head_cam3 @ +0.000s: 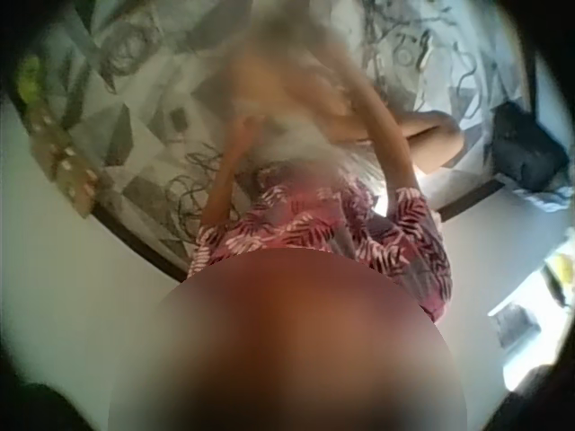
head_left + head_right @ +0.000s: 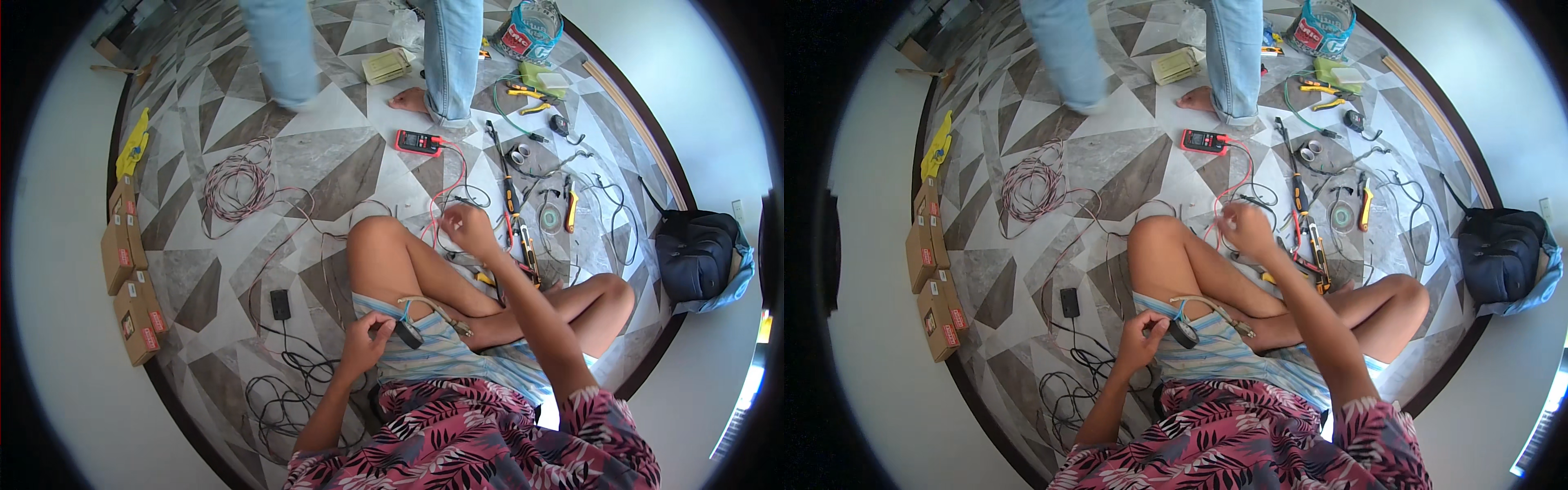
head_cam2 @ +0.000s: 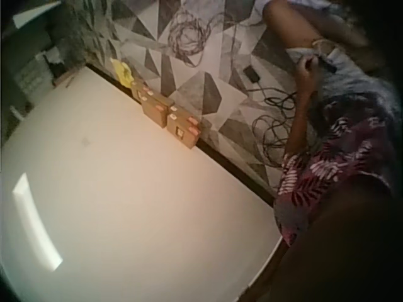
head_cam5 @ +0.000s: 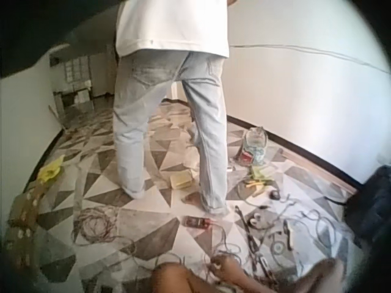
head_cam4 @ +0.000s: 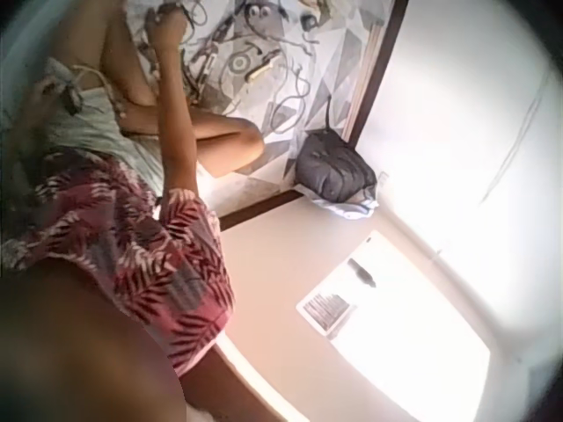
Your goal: Repairing electrical wires by stripping and taping them while sitting on the floor.
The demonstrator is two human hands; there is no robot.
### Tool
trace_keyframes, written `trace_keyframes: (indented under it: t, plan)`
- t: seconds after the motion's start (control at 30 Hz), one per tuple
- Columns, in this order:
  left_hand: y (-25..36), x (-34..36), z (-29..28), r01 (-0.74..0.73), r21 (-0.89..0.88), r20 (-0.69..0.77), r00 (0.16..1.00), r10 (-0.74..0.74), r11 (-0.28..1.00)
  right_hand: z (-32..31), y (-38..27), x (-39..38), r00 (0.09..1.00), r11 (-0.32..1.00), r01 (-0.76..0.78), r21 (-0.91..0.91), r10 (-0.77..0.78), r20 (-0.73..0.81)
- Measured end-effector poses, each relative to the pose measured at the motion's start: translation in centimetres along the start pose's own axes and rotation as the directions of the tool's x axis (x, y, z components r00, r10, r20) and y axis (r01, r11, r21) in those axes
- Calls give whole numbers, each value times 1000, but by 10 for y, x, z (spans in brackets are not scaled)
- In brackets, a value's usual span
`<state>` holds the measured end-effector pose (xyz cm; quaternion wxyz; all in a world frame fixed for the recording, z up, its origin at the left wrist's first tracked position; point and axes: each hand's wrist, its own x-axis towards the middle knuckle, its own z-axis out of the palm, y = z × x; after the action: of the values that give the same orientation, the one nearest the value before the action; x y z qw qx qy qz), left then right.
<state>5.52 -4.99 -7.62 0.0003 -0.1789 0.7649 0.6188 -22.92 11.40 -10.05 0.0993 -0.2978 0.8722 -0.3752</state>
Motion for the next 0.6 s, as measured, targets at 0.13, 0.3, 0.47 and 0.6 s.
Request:
trace_keyframes:
  t: [0.13,0.3,0.47,0.6]
  plan:
    - [-5,3,3,-7,-15,8,1000,7,1000,20,44,102,999,962,-17,-273,27,34]
    - [-1,1,-2,51,-12,25,998,-51,999,47,48,181,995,817,79,-571,-27,100]
    - [-9,3,-3,101,-43,53,994,-99,994,53,69,198,986,677,154,-719,-62,152]
    - [-10,6,-7,180,-77,94,980,-173,981,45,74,185,933,756,257,-602,-32,358]
